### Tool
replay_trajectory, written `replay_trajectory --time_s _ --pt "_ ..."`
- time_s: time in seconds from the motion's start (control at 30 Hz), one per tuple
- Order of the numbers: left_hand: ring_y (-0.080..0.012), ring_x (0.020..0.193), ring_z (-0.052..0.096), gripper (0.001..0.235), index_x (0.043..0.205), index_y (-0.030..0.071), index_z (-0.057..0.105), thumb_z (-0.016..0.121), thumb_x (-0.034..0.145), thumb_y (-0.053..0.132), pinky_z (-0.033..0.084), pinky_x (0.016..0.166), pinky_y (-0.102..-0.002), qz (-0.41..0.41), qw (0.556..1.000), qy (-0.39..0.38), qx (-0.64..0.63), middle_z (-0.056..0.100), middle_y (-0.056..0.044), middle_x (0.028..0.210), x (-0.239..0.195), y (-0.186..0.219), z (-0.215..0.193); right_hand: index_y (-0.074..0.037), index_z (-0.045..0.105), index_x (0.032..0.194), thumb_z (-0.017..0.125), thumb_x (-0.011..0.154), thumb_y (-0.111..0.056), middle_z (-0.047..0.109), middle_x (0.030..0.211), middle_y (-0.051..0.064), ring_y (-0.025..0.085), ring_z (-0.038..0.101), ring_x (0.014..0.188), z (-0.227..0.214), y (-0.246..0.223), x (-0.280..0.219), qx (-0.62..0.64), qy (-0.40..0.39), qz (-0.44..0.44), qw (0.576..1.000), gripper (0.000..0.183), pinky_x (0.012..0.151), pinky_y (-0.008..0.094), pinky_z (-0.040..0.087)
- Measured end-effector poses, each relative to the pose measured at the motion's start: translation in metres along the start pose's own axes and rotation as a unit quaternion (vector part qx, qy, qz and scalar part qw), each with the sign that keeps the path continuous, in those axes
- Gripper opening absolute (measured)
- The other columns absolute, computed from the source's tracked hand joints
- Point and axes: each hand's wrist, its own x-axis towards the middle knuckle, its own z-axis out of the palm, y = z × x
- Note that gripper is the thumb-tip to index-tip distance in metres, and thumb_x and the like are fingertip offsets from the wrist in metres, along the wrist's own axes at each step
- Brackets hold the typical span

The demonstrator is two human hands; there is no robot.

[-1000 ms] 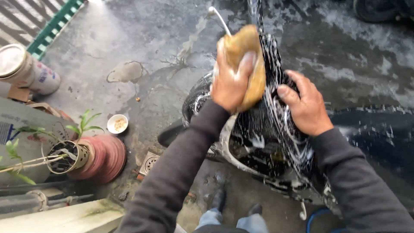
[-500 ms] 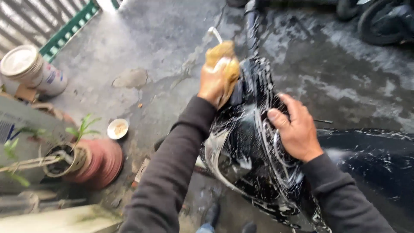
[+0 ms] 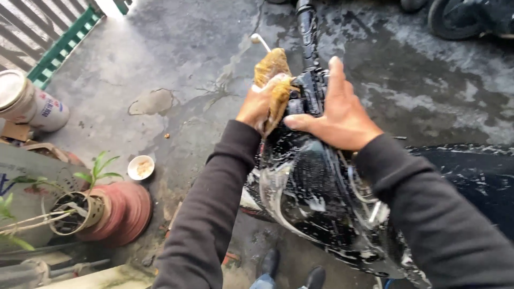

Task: The person scrubs the front and side panels of a black motorcycle with a soapy sponge. They focus on the handlebars, dashboard, and fuel tank area, moving the sponge in circular and back-and-forth motions to clean the surfaces.

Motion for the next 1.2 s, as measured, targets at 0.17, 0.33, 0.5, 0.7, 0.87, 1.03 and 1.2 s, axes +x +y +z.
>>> replay_trajectory --time_s 0.17,0.33,0.5,0.7,0.87,1.03,1.2 --pt "-0.0192 0.092 0.059 0.041 0.110 0.006 0.057 0.062 0.070 0.015 0.050 0.080 -0.031 -0.056 0.996 -0.052 0.044 0.061 -0.010 0.102 -0.001 0.019 0.010 -0.011 0.002 0.139 0.057 0.073 -0.047 0.019 0.140 0.024 0.040 0.030 0.124 0.002 -0.012 0.008 0.008 0.013 0.113 0.993 0.094 0.097 0.050 0.028" --pt "-0.0149 0.080 0.065 0.032 0.090 0.004 0.068 0.058 0.073 0.030 0.051 0.070 -0.028 0.021 0.979 0.104 0.177 0.069 -0.007 0.087 0.024 0.015 0.033 -0.004 0.020 0.131 0.053 0.075 -0.055 0.038 0.128 0.026 0.039 0.042 0.115 0.009 -0.002 0.023 -0.012 0.068 0.119 0.991 0.083 0.090 0.048 0.034" --pt "-0.0161 0.080 0.062 0.023 0.098 0.001 0.061 0.058 0.078 0.011 0.054 0.076 -0.029 0.006 0.998 -0.051 0.045 0.066 -0.011 0.092 0.015 0.005 0.014 -0.009 0.025 0.132 0.052 0.072 -0.055 0.045 0.122 0.020 0.038 0.047 0.109 0.008 -0.009 0.020 -0.021 0.077 0.127 0.989 0.080 0.083 0.054 0.037" --pt "-0.0149 0.091 0.065 0.037 0.104 0.011 0.064 0.051 0.079 0.034 0.049 0.081 -0.028 0.046 0.966 0.023 0.254 0.069 -0.004 0.099 0.018 0.026 0.025 -0.013 0.029 0.130 0.051 0.071 -0.054 0.049 0.121 0.017 0.037 0.048 0.107 0.008 -0.010 0.022 -0.016 0.094 0.131 0.987 0.076 0.083 0.054 0.036" --pt "-0.0173 0.085 0.061 0.037 0.106 0.005 0.052 0.049 0.083 0.034 0.052 0.078 -0.029 -0.155 0.963 -0.200 0.095 0.063 -0.011 0.097 -0.016 0.050 -0.016 -0.016 0.031 0.128 0.050 0.070 -0.056 0.050 0.118 0.017 0.038 0.050 0.103 0.009 -0.011 0.017 -0.021 0.091 0.128 0.987 0.073 0.080 0.052 0.038" --pt "-0.0193 0.102 0.056 0.055 0.115 0.005 0.050 0.047 0.078 0.046 0.046 0.092 -0.033 -0.188 0.950 -0.239 0.063 0.058 -0.010 0.112 -0.044 0.023 -0.072 -0.014 0.030 0.129 0.052 0.073 -0.053 0.051 0.115 0.019 0.039 0.051 0.099 0.011 -0.010 0.018 -0.028 0.093 0.117 0.988 0.071 0.078 0.053 0.038" --pt "-0.0240 0.095 0.061 0.071 0.114 0.006 0.051 0.042 0.073 0.064 0.051 0.087 -0.040 -0.130 0.959 -0.250 -0.038 0.060 -0.013 0.108 -0.048 0.021 -0.085 -0.014 0.030 0.129 0.052 0.072 -0.053 0.050 0.119 0.019 0.039 0.050 0.102 0.011 -0.006 0.018 -0.031 0.095 0.115 0.988 0.073 0.079 0.053 0.038"
